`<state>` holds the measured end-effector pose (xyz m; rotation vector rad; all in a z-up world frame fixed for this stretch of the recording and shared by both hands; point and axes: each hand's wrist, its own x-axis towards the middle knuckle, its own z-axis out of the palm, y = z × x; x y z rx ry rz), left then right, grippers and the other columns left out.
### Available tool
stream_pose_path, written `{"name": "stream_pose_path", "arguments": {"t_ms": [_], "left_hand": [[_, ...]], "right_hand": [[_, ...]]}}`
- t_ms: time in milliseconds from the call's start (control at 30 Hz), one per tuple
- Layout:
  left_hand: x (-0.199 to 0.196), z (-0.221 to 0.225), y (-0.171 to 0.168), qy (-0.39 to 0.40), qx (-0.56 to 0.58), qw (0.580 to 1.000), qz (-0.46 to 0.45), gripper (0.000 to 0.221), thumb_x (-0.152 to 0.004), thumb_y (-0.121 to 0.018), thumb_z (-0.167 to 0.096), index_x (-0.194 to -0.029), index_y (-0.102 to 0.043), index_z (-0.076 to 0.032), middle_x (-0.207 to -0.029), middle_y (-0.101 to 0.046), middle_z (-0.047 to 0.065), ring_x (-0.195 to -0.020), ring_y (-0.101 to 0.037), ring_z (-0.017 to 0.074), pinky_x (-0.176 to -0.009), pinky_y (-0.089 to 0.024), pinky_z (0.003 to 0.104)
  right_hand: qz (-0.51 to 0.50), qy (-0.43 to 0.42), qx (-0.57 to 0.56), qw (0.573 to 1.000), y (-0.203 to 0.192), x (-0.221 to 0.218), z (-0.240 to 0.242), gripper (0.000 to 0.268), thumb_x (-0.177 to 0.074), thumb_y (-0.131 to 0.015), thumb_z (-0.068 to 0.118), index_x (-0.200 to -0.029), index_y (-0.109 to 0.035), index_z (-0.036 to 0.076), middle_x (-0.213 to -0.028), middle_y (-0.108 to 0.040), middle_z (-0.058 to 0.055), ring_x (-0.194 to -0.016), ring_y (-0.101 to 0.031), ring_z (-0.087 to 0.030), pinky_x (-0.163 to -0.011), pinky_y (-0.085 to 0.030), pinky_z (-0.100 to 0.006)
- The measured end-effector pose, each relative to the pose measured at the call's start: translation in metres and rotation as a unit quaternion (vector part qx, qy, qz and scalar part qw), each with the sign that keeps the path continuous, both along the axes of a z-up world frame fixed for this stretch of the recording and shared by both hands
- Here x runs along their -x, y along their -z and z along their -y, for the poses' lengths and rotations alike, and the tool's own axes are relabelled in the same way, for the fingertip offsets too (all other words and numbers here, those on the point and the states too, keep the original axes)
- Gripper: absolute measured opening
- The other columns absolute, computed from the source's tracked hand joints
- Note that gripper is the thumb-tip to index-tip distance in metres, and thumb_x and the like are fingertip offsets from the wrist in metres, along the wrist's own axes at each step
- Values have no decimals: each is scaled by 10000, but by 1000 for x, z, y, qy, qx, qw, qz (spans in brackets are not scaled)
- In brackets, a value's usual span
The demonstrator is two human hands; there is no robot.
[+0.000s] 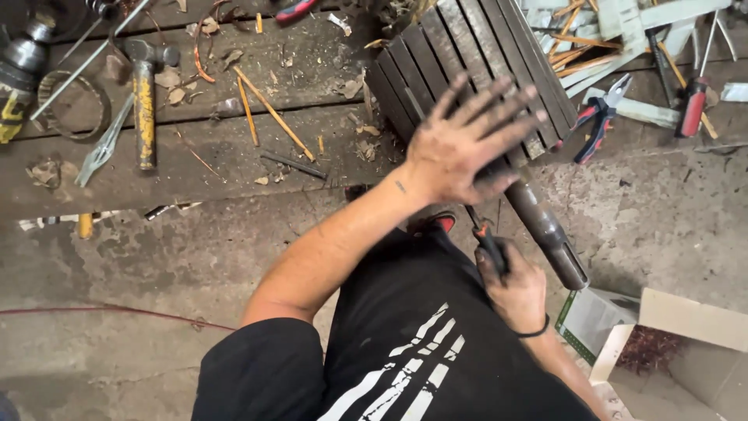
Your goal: Using a hand file to clean and smooth the slots of a large metal rotor on a workbench.
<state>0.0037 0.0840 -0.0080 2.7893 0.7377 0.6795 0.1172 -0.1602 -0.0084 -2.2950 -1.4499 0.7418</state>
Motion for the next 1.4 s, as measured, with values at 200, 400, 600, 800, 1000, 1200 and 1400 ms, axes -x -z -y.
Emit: {"name": "stream_pose_path", "arguments": {"t_ms": [200, 400, 600, 800, 1000, 1200, 1400], "left_hand": [[6, -36, 1, -5, -34, 998, 48, 592, -1030, -483, -604, -1528, -419, -291, -1609, -380, 18, -1523, -266, 246, -1245, -47, 608], [22, -41, -18, -15, 4, 999, 34, 678, -985, -372, -662, -1531, -469, -271, -1607, -415, 27, -1535, -380, 281, -1295, -185, 600], [-8, 7, 21, 12, -24, 997, 77, 663, -1022, -308, -721, -1527, -354, -293, -1610, -369, 61, -1536, -258, 283, -1276, -60, 596], [22, -37, -11, 12, -8, 1000, 16, 613, -1037, -453, -621, -1548, -449, -283, -1609, -381, 8, -1525, -325, 250, -1276, -197, 584], [-14, 30, 14, 49, -11, 999, 20, 766, -970, -257, -805, -1515, -308, -269, -1608, -415, 25, -1538, -398, 249, -1272, -156, 590], [35, -69, -6, -59, 5, 998, 11, 675, -1055, -458, -684, -1593, -298, -309, -1656, -416, 16, -1549, -486, 250, -1283, -358, 542], [7, 9, -1, 92, -2, 995, 43, 701, -1011, -336, -698, -1542, -413, -247, -1595, -408, 63, -1505, -410, 318, -1233, -170, 604]], "right_hand": [[-44, -45, -21, 998, -12, 5, -44, 305, -976, -650, 348, -1173, -724, 128, -740, -682, -118, -606, -638, -303, -626, -467, -415], [-10, -35, -11, 999, -17, 11, -45, 267, -963, -646, 361, -977, -653, 94, -626, -599, -173, -595, -602, -389, -588, -437, -482], [2, -24, 47, 999, -15, -2, 1, 257, -962, -649, 370, -1005, -665, 117, -690, -656, -221, -651, -639, -462, -608, -456, -499], [11, -20, 22, 1000, -14, 11, -42, 288, -984, -617, 402, -1044, -662, 125, -725, -673, -145, -695, -647, -386, -628, -451, -458], [6, 7, 89, 996, -13, -12, 26, 239, -944, -644, 378, -978, -674, 143, -731, -685, -168, -706, -660, -421, -645, -472, -459], [87, -107, -71, 988, -7, 15, -73, 251, -1013, -654, 334, -1050, -676, 87, -675, -619, -218, -623, -600, -469, -588, -454, -531], [53, -22, 83, 995, -12, -7, 14, 244, -968, -632, 373, -1031, -659, 138, -699, -648, -200, -671, -611, -453, -610, -435, -491]]}}
